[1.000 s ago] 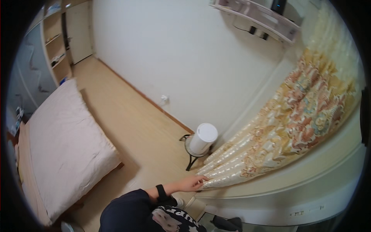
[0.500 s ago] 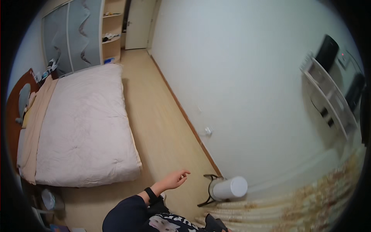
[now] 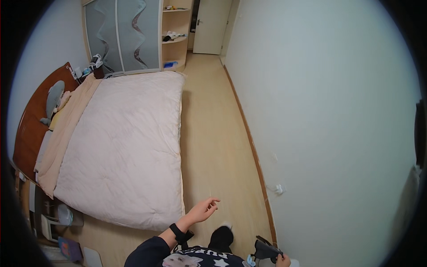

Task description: The person is assembling a floor or window cleaning tool by connecting different poles and a squeegee head in a bathroom.

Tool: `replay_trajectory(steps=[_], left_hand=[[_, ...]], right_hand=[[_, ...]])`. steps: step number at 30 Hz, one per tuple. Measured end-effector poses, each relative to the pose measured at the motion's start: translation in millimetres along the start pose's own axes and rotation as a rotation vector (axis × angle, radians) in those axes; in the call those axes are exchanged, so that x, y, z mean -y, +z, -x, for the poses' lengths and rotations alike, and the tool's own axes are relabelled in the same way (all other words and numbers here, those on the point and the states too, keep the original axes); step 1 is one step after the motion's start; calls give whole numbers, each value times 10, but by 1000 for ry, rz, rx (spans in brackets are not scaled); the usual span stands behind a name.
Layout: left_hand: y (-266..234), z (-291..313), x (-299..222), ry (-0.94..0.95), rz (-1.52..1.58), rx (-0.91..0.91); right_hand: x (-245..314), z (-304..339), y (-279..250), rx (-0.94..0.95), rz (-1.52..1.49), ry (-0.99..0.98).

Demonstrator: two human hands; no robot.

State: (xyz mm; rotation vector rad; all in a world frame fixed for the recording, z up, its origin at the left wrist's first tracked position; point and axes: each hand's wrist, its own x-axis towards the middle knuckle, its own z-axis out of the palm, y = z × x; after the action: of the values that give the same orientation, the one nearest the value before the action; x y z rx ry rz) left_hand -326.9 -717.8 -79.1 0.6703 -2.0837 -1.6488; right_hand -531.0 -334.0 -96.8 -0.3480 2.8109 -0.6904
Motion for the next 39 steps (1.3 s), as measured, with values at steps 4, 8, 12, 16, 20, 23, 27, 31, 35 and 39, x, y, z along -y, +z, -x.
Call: replay_trajectory(steps=[4,8,12,16,20,23,27,31,35,39], left_hand=[[-310,-718,174,-36,24,-107],[-753,-1519,308,-117,-47,-232],[-1354,-2036,143,-175,-17,-410],[-1933,-2541,182,-179,-40,-646],[-2499,-2971,532,-195,-29,-833],[-2966,-3422,828,-197,42,-909],[-3698,-4326,1287,-170,51,-910],[-4469,-5319,1333,-195,42,-822],[-5126,-6365,1489,-116,26,-680],[-5674,-7386,1601,-124,29,-586]], right_hand=[[220,-1071,430,104,22,-48],[1168,-2130,920,255,266,-80],[2554,-3267,1580,327,182,-498],[4240,-4005,1963,383,-75,-651],[5548,-4532,2595,484,-297,-731],[6213,-4897,3083,531,-356,-746],[6866,-5518,3621,568,-311,-619],[7274,-6143,3803,540,-365,-481],[7800,-6636,3922,376,-474,-313],[8457,-7181,4252,305,-642,-129]])
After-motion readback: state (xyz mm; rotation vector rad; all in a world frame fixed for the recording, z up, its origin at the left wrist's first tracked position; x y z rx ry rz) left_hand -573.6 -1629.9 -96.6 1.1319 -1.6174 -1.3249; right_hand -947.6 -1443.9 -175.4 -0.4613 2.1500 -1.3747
